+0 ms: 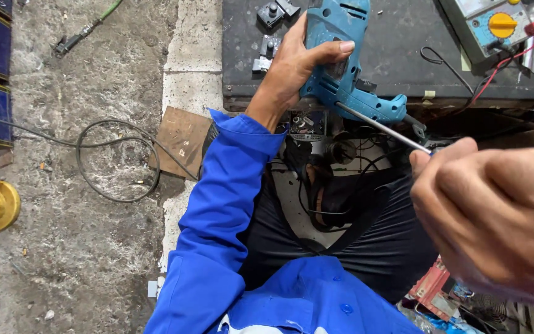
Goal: Disassembling a blue electric drill by removing screws from its casing using a manual screwdriver
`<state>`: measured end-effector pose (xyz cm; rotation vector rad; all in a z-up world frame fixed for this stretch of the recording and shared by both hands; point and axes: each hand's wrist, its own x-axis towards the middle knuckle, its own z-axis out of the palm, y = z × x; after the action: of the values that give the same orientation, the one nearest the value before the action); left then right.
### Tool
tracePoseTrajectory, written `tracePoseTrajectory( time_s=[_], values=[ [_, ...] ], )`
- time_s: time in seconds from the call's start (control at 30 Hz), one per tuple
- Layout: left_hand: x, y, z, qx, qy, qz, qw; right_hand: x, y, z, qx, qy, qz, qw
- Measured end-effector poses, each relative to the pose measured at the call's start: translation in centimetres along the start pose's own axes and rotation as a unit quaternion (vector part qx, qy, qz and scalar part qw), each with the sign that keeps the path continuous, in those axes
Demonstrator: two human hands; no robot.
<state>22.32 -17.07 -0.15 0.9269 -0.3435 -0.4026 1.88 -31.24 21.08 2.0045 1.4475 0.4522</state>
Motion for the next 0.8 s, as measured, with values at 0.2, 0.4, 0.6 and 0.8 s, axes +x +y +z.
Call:
tracePoseTrajectory(
  time_s=[0.2,0.4,0.6,0.8],
  values=[
    [0.0,0.1,0.1,0.025,-0.008,0.018,0.999,-0.7,-2.8,0.4,-0.04,-0.153,0.165,0.974],
    [-0.1,-1.3,-1.2,0.058,-0.045,0.078,0.994,0.3,-2.5,-0.1,-0.008,-0.338,0.338,0.878],
    [-0.6,-0.5,-0.4,0.074,-0.054,0.057,0.994,-0.3,-1.6,-1.4,-0.062,-0.106,0.105,0.987],
    [-0.4,-0.7,-0.8,0.069,-0.042,0.053,0.995,-0.2,-1.8,-1.2,-0.081,-0.075,0.004,0.994]
  ],
)
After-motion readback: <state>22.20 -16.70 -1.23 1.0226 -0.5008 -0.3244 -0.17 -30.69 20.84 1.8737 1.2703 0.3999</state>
